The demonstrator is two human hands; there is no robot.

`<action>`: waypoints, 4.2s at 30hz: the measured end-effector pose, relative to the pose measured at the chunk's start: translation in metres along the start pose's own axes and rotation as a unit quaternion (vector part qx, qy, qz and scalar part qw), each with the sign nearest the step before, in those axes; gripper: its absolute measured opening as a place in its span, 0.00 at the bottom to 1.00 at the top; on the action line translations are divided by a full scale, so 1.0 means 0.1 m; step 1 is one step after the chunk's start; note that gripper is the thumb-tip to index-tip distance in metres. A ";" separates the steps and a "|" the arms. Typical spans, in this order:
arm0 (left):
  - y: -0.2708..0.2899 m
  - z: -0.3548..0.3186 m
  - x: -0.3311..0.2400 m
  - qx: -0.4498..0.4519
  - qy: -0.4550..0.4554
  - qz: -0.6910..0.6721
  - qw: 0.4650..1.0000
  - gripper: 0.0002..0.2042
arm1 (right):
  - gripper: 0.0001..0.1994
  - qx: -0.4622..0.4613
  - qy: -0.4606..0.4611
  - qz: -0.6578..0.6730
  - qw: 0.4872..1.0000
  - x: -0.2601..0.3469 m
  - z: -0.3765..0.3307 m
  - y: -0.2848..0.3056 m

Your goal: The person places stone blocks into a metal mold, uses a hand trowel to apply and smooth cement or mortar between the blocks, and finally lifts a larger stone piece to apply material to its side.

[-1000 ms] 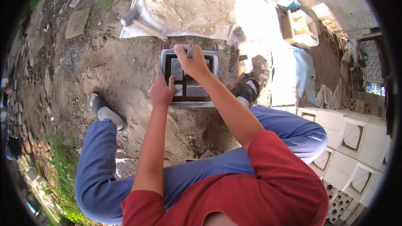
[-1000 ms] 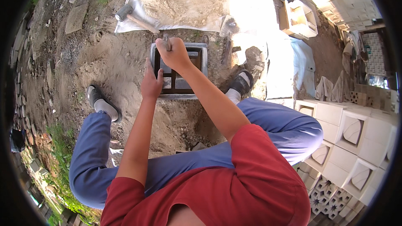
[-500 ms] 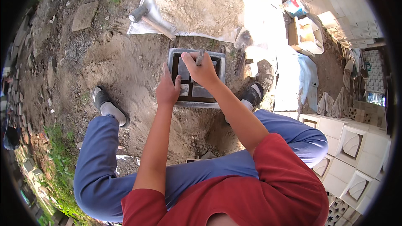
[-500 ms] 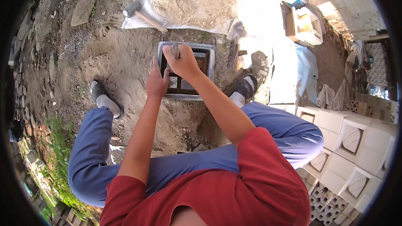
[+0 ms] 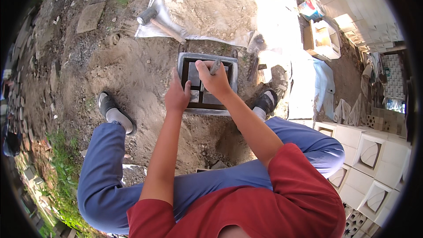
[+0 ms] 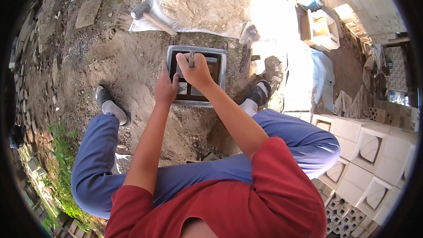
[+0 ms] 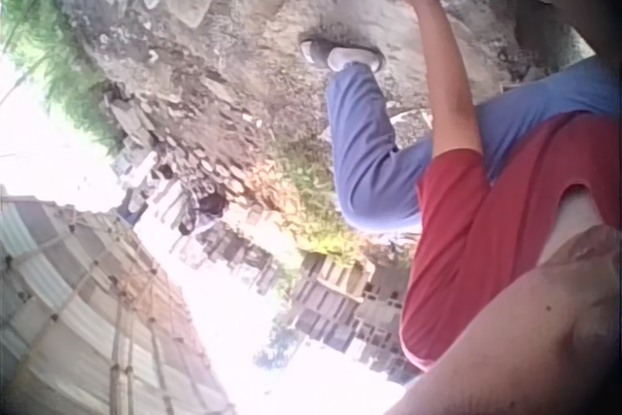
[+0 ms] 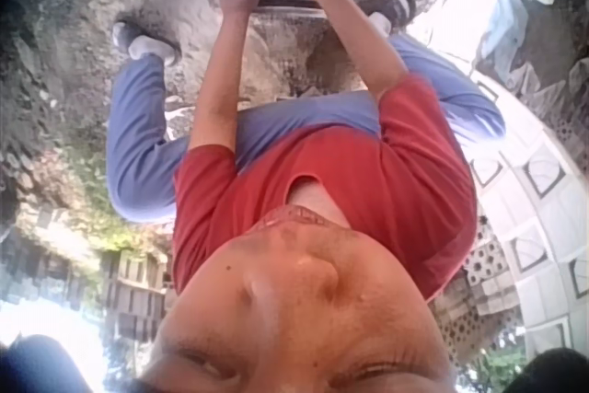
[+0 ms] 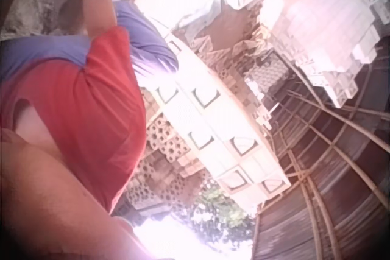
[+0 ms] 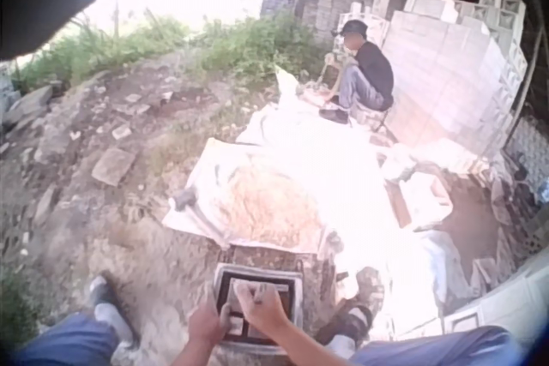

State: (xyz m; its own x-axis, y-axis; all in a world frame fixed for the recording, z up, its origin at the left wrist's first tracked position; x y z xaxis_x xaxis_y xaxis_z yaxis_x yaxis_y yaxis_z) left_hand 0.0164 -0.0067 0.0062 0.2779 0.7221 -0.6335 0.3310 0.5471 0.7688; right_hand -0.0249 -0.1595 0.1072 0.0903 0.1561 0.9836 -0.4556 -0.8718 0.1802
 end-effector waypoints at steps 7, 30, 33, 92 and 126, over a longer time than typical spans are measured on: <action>0.03 0.00 0.03 -0.010 -0.004 -0.003 1.000 0.39 | 0.23 -0.013 0.039 0.015 0.999 0.00 -0.06 -0.11; -0.02 0.01 0.03 0.006 0.007 -0.012 1.000 0.39 | 0.24 0.030 0.036 -0.051 0.998 0.24 -0.19 -0.18; -0.03 -0.01 -0.08 -0.004 -0.006 -0.024 1.000 0.39 | 0.25 -0.021 0.005 -0.001 1.000 0.17 -0.24 -0.06; -0.30 -0.30 0.43 -0.199 0.406 -0.211 0.866 0.36 | 0.42 0.245 0.119 0.221 0.936 1.04 0.04 0.35; -0.21 -0.32 0.34 -0.213 0.313 -0.179 0.908 0.21 | 0.18 0.309 0.152 0.049 0.938 0.34 0.02 -0.32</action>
State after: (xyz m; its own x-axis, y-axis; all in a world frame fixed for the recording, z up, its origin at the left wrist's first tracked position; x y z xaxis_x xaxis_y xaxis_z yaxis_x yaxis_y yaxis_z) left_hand -0.0095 0.0201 -0.0291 -0.3904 0.4920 -0.7782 -0.1174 0.8117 0.5721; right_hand -0.0054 -0.1276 0.1353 -0.2241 0.1052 0.9689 0.1598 -0.9767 0.1431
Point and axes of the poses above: each hand's wrist, its own z-axis towards the middle knuckle, its own y-axis out of the back of the hand, x = y × z, the point moved 3 cm from there along z, towards the middle knuckle, and after that the axes turned 1 degree about -x, right-handed, at the moved point
